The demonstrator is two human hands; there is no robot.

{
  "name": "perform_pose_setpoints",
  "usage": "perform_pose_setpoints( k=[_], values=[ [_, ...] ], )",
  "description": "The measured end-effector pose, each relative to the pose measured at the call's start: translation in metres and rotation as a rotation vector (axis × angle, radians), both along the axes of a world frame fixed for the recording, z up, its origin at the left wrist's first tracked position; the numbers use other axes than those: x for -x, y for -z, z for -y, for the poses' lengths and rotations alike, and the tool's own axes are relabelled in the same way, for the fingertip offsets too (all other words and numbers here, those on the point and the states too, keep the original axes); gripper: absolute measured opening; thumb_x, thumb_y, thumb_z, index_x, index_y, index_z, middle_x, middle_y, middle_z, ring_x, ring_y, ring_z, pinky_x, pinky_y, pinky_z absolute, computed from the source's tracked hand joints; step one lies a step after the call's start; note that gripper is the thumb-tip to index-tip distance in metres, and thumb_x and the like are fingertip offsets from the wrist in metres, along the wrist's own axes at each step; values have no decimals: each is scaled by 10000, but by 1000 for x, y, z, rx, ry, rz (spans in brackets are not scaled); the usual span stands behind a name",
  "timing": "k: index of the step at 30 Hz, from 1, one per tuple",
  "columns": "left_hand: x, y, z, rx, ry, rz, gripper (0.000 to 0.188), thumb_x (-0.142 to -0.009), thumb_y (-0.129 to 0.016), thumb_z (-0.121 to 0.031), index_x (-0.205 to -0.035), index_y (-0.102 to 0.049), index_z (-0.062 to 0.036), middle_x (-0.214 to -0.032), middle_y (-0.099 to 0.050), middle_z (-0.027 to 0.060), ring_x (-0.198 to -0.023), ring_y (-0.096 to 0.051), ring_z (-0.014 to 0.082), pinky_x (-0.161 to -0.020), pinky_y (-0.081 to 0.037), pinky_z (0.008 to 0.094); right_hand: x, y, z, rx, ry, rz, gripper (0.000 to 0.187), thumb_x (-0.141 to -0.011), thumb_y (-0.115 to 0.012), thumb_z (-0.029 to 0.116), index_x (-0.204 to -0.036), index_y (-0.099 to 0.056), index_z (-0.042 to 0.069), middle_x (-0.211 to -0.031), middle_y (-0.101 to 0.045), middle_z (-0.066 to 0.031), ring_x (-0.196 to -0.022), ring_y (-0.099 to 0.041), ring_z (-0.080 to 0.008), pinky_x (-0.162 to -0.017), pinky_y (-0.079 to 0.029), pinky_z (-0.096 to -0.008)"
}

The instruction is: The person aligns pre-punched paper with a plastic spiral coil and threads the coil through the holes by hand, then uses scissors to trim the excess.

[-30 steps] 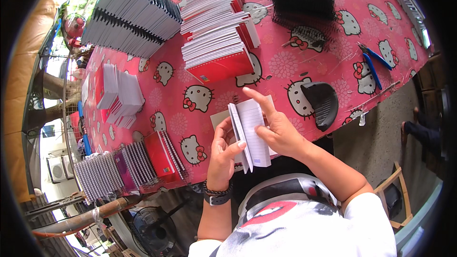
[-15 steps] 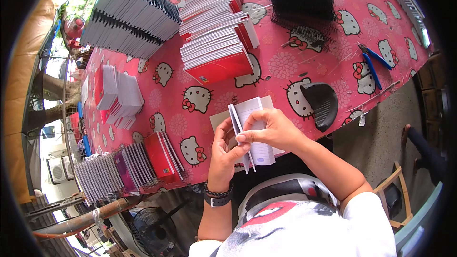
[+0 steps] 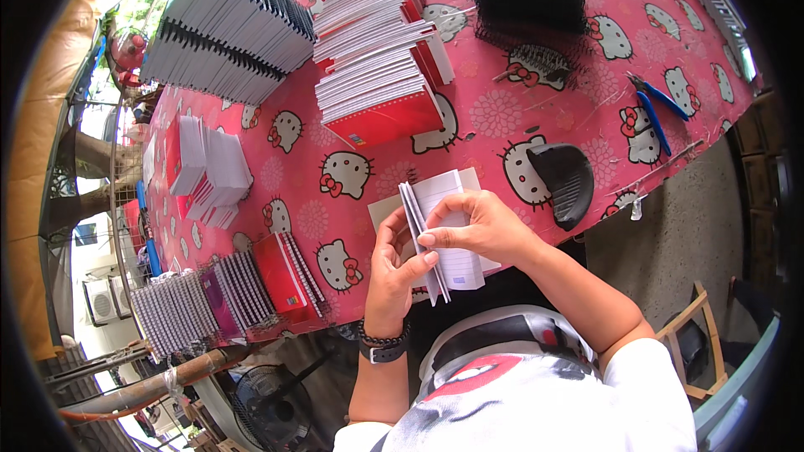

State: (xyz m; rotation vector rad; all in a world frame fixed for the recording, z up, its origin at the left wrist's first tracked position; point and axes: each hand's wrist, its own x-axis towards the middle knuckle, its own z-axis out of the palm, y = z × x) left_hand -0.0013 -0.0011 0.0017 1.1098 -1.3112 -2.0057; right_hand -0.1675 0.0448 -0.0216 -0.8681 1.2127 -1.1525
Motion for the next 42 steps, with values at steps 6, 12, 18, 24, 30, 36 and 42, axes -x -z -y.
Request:
perform_pose_setpoints(
  k=[6,12,18,24,30,36,42],
  values=[
    [1,0,-1,10,2,-8,743,-677,-723,-185,-1302,-365,-5,-1244,-450,120,-1193,-426,212,-1018,-340,359,-1,-1,0,21,13,-45,293,-729,-778,279,-814,-658,26,-777,-617,-42,-735,-559,-94,-664,-450,-263],
    [1,-1,-1,2,-11,-18,731,-681,-705,-179,-1302,-364,1,-1240,-449,124,-1198,-422,211,-1012,-352,358,-3,0,-1,46,28,-92,297,-725,-779,288,-809,-656,30,-785,-610,-50,-738,-558,-104,-662,-443,-266],
    [0,1,0,-3,-13,-28,729,-682,-696,-181,-1303,-363,2,-1240,-448,128,-1200,-422,212,-1014,-350,359,-3,1,0,35,30,-76,292,-729,-776,285,-806,-655,31,-787,-609,-48,-740,-557,-106,-662,-442,-267],
    [2,-2,-2,-1,-10,-24,733,-683,-702,-189,-1303,-362,4,-1235,-458,133,-1186,-435,214,-1018,-344,360,-3,0,-1,23,23,-61,287,-734,-774,281,-807,-653,30,-786,-607,-48,-742,-554,-101,-662,-441,-262],
    [1,1,-1,13,-6,-13,738,-683,-707,-198,-1303,-362,7,-1237,-458,131,-1191,-428,217,-1030,-321,365,-2,-2,-1,32,23,-42,279,-741,-769,276,-811,-655,31,-789,-609,-49,-739,-555,-98,-658,-444,-261],
    [-1,3,0,8,-2,-13,749,-678,-711,-208,-1303,-361,10,-1246,-448,134,-1203,-414,221,-1036,-309,368,-2,-1,-1,43,23,-64,299,-738,-769,295,-822,-658,31,-794,-610,-56,-749,-559,-107,-664,-449,-271],
    [0,-1,-1,-4,-19,2,746,-684,-699,-218,-1307,-359,9,-1260,-437,135,-1209,-406,221,-1031,-313,368,-3,1,-1,79,38,-76,379,-753,-739,376,-822,-655,13,-763,-607,-103,-738,-577,-155,-661,-454,-303]
  ],
)
